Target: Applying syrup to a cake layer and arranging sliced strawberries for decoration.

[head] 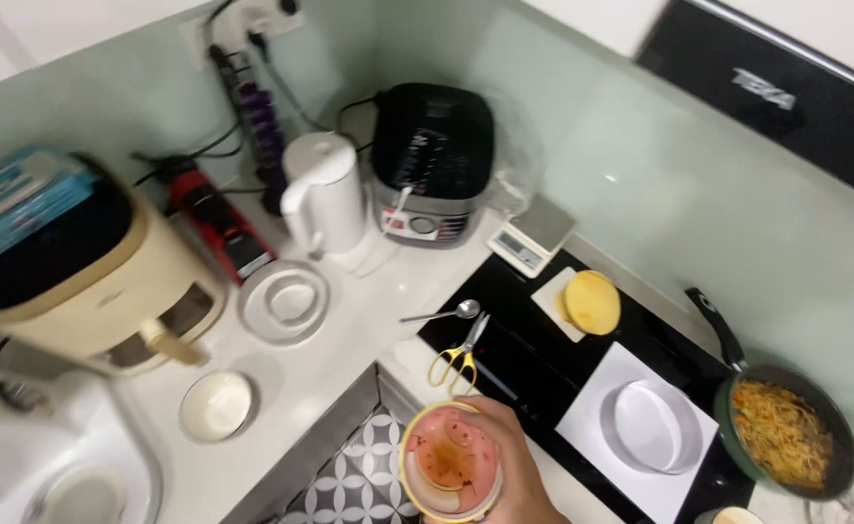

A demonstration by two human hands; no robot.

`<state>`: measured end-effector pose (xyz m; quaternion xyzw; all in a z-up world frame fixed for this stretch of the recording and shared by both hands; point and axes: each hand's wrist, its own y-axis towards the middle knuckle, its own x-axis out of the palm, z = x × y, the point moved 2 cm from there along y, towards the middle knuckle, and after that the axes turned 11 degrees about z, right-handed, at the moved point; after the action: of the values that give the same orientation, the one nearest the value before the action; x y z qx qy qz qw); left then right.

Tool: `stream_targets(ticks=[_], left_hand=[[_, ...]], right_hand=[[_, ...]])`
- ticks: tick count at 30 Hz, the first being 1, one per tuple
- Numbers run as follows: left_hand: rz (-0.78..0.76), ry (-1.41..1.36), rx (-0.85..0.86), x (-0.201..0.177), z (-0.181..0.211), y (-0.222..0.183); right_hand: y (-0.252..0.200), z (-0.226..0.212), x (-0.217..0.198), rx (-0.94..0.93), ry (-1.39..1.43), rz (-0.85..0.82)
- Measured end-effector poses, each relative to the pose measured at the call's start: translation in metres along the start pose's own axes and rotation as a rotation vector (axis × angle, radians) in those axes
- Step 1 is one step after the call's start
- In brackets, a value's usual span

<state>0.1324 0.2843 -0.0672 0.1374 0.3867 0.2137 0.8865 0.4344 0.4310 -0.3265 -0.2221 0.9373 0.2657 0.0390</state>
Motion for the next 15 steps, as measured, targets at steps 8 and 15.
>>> stream_targets(ticks=[8, 15], left_hand=[[-0.167, 0.136, 0.019, 0.344, -0.188, 0.035], [0.222, 0.3, -0.112, 0.444, -0.277, 0.043]], right_hand=[[-0.021, 0.027, -0.077, -0.002, -0.139, 0.246], [-0.028, 0.023, -0.125, 0.021, -0.277, 0.438]])
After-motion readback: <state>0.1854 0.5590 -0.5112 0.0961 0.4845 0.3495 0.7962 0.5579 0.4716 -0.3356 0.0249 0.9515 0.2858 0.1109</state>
